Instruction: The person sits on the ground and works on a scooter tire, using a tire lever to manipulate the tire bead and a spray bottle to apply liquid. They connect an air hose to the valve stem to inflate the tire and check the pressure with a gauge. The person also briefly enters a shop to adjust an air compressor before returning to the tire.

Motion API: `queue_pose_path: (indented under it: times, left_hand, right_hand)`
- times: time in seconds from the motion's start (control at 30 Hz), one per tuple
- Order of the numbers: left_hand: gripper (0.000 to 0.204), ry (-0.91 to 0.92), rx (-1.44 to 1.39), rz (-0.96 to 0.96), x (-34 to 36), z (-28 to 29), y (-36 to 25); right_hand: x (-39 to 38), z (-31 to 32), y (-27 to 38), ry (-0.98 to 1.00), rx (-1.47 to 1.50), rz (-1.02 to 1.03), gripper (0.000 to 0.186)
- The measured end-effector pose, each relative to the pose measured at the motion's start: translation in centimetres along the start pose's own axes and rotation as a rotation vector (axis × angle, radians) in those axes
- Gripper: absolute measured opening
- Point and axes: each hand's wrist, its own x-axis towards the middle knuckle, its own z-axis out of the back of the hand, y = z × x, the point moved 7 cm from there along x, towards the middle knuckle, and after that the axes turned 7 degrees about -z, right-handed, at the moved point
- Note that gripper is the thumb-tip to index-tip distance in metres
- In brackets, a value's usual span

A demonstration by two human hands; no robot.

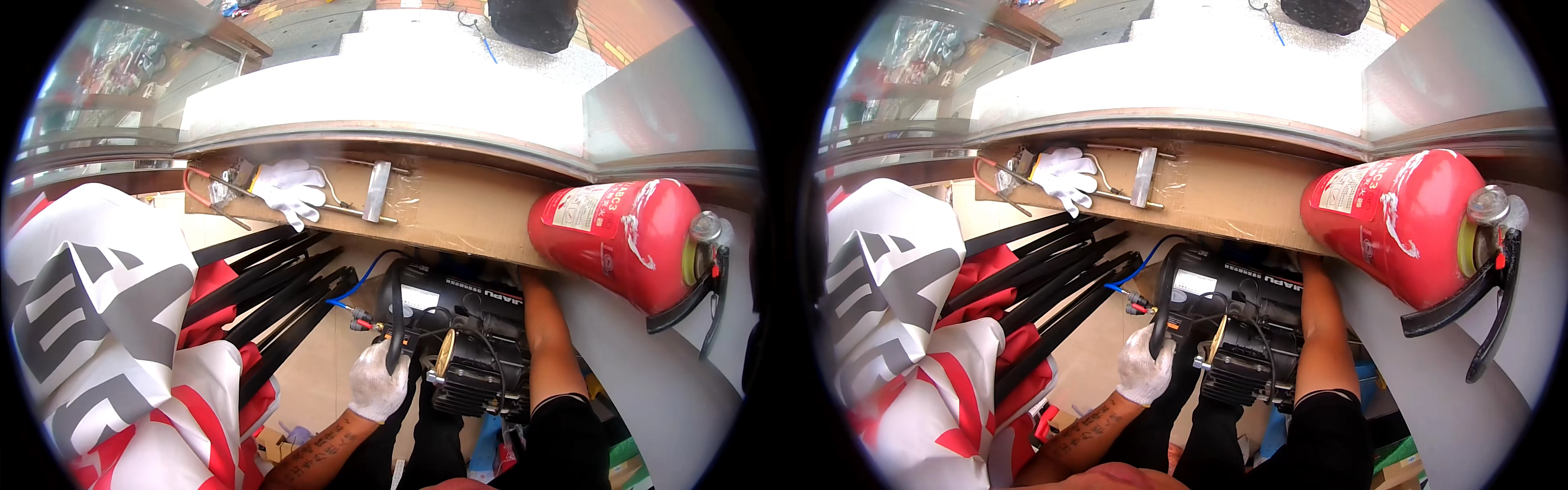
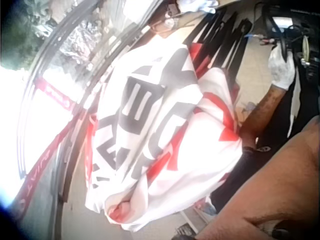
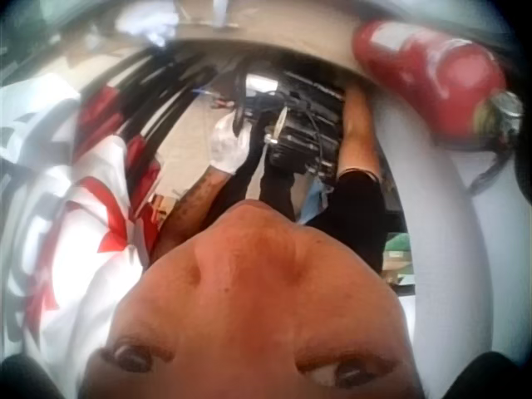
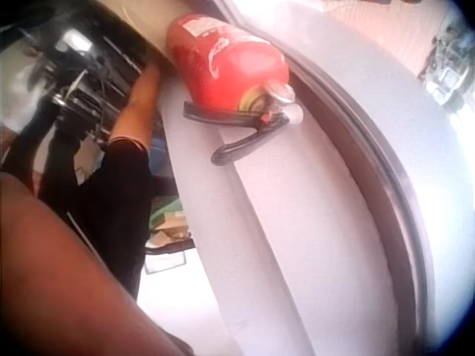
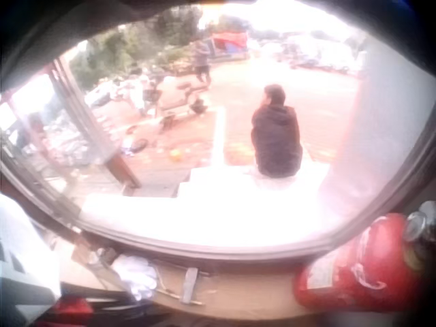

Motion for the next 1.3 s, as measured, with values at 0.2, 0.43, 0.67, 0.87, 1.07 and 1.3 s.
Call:
queue_pose_path:
  times: [0.2, 0.43, 0.67, 0.87, 1.07, 1.3]
  left_hand:
    - [0.025, -0.026, 0.004, -0.029, 0.1, -0.3, 0.0]
    - [0.027, -0.024, 0.034, -0.027, -0.3, -0.3, 0.1]
    - [0.027, -0.047, 0.033, -0.047, 0.0, -0.4, 0.1]
    - [0.028, -0.009, 0.023, -0.029, -0.3, -0.4, 0.3]
    - [0.028, -0.072, 0.03, -0.059, 0.0, -0.1, -0.1]
    - [0.03, -0.004, 0.021, -0.024, -0.3, -0.7, 0.3]
  right_hand:
    - [-0.2, -0.9, 0.2, 0.003, 0.018, -0.007, 0.058]
    - [-0.9, -1.9, 1.0, 0.013, 0.028, 0.001, 0.058]
    - [-0.4, -1.8, 0.0, 0.004, 0.033, -0.001, 0.058]
    - [-0.4, -0.6, -0.4, 0.019, 0.016, -0.005, 0.058]
    - [0.0, -0.2, -0.8, 0.024, 0.005, -0.006, 0.058]
    - [0.4, -0.1, -1.2, 0.015, 0.004, -0.005, 0.058]
